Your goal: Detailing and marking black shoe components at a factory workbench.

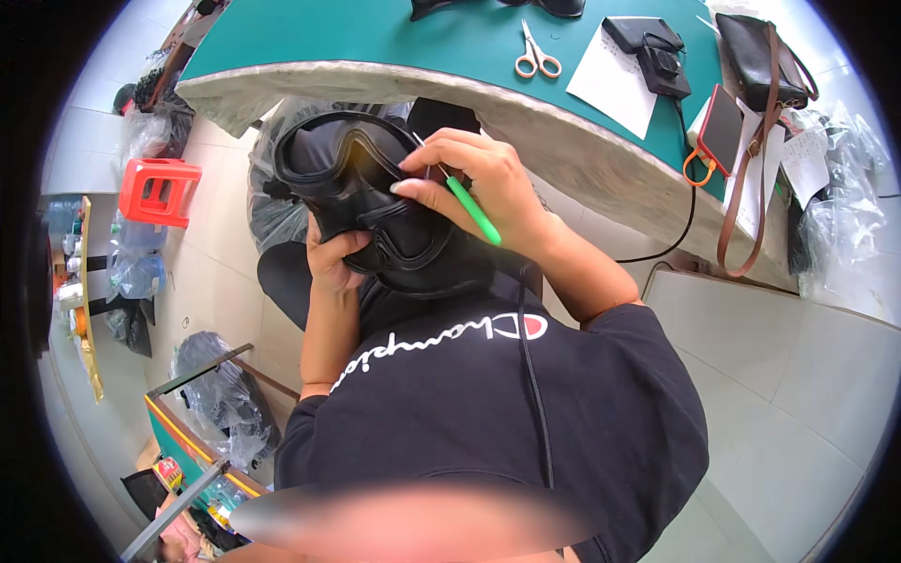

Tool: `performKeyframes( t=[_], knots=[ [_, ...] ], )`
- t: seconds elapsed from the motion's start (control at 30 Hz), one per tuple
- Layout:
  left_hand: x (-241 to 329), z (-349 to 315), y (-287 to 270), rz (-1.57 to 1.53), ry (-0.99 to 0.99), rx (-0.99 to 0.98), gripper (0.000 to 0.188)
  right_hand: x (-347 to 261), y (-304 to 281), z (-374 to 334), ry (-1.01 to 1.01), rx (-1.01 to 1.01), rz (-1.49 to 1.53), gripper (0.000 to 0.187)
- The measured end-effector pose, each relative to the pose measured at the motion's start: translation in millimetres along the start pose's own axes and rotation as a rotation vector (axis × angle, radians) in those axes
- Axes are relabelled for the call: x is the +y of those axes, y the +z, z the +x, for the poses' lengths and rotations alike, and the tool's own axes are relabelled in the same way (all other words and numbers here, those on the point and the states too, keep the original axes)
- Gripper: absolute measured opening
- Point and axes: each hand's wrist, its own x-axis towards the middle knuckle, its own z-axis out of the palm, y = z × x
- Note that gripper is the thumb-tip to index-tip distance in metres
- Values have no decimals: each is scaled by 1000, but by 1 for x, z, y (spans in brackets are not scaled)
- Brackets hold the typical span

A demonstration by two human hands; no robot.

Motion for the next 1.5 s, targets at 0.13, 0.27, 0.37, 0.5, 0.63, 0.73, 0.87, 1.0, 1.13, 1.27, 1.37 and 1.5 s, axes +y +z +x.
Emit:
performKeyframes(
  t=[0.13,0.27,0.37,0.5,0.63,0.73,0.87,1.0,1.13,1.27,1.37,1.5],
  knots=[
    [1,3,-6,9,6,3,76,3,-9,4,35,-56,117,9],
    [4,8,-2,-193,-75,-53,72,-4,-14,6,235,-94,218,6],
    [13,7,13,-330,-211,50,68,5,-7,16,-24,64,84,5],
    [3,6,15,126,-158,137,55,23,-28,57,260,205,292,17],
    [0,6,17,279,-95,149,50,28,-40,93,289,303,468,23],
    [-5,7,10,610,-159,41,38,28,-37,108,168,345,438,21],
    [-14,14,7,820,-267,59,32,-20,-27,124,0,368,499,24],
    [-23,18,4,776,-389,-54,33,-55,-49,137,-193,428,388,27],
    [-24,16,-3,747,-459,-107,43,-47,-97,158,-317,492,271,25],
    [-11,12,-14,575,-360,-169,68,-38,-148,107,-87,-165,-260,19],
    [-12,14,-6,262,-249,-191,72,-15,-141,63,134,-202,-379,14],
    [-20,16,1,76,-251,-96,63,12,-82,38,77,-207,-60,16]
  ],
)
